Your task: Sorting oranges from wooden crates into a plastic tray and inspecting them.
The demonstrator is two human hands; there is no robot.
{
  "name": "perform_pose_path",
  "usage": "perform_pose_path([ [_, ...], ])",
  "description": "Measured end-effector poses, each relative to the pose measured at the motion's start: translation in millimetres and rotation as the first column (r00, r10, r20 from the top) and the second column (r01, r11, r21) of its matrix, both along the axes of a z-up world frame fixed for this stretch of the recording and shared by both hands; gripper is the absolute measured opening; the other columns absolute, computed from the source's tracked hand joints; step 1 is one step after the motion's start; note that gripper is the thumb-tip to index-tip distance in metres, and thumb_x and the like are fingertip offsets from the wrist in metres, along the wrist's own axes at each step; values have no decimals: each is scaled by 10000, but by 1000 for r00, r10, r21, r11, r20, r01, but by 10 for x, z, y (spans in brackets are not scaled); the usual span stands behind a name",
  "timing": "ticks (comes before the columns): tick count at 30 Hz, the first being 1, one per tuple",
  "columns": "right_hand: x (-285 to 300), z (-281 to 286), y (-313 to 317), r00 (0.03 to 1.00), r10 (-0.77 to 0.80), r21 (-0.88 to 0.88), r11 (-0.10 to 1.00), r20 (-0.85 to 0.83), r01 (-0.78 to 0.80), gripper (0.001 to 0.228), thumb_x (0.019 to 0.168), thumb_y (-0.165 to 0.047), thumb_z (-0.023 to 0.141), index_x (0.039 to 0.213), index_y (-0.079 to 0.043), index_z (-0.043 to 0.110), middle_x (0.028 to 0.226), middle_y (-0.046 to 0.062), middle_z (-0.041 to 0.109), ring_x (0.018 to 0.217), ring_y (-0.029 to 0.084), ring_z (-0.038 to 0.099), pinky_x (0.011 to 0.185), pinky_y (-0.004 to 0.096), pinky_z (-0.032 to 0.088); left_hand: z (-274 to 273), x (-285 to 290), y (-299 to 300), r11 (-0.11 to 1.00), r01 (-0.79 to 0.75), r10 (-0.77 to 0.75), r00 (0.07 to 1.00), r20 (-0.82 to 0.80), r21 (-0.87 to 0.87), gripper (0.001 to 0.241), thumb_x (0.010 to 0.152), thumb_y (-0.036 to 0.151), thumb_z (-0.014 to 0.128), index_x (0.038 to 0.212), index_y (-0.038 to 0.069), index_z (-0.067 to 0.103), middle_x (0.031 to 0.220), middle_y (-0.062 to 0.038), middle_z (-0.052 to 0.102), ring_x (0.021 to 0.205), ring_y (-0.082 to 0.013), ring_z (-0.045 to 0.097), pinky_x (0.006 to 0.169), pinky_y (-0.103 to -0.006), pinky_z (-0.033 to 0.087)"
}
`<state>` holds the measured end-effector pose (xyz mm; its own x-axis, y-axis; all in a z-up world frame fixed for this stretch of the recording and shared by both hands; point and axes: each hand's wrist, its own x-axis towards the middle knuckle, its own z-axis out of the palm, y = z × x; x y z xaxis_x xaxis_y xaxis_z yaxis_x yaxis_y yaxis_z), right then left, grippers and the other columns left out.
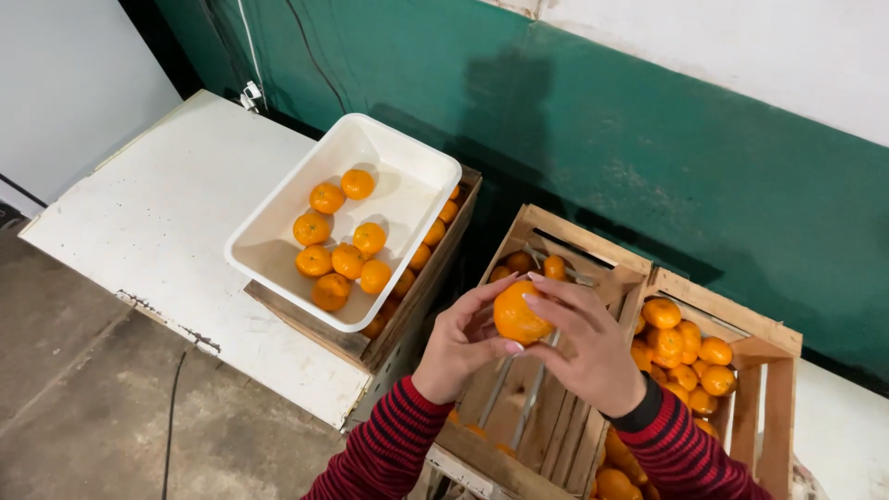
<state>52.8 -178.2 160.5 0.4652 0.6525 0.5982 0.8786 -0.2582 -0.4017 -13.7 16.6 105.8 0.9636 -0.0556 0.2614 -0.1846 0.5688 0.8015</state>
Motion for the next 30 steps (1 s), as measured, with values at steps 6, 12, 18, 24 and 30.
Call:
perform_pose_path([
  [6, -35, -113, -75, 997, -80, 10, 997, 18, 79, 635, 726, -74, 820, 1315, -133, 590, 1415, 80, 580, 1280, 312, 609, 1045, 399, 534, 107, -58, -98, 986, -57, 62, 998, -28, 158, 781, 845, 9, 813, 1542, 25, 460, 1389, -118, 641, 1234, -183, 655, 1039, -333, 571],
  [12, 10, -176, 43, 985, -109, -102, 990, -133, 95, 677, 740, -126, 852, 1344, -105, 548, 1413, 161, 500, 1248, 395, 564, 969, 457, 525, 0, -6, -93, 826, -266, 279, 959, 49, 496, 679, 847, 73, 848, 1456, 15, 553, 1299, -138, 701, 1141, -202, 711, 939, -328, 614],
  [18, 289, -1332, -2, 826, -257, -384, 922, -501, 55, 703, 732, -188, 800, 1353, -82, 488, 1337, 201, 468, 1069, 403, 604, 863, 463, 560, -473, 76, -84, 590, -371, 435, 894, 105, 717, 688, 912, 172, 798, 1501, 30, 472, 1293, -163, 658, 1102, -246, 699, 915, -338, 606],
  [24, 364, -3133, 2, 731, -333, -743, 575, -595, -343, 594, 937, -311, 671, 1470, -124, 487, 1265, 164, 661, 1000, 342, 682, 834, 449, 585, -921, 186, -59, 642, -251, 447, 890, -89, 725, 627, 944, 132, 751, 1481, 15, 450, 1265, -141, 680, 1087, -219, 706, 874, -329, 605],
  [30, 119, -3242, 231, 645, -348, -724, 453, -680, -519, 531, 908, -352, 694, 1355, -103, 553, 1292, 144, 667, 1102, 314, 649, 918, 447, 549, -1199, 224, -70, 731, -197, 395, 903, -170, 653, 513, 988, 48, 691, 1458, 15, 488, 1260, -130, 684, 1072, -204, 716, 886, -314, 610],
])
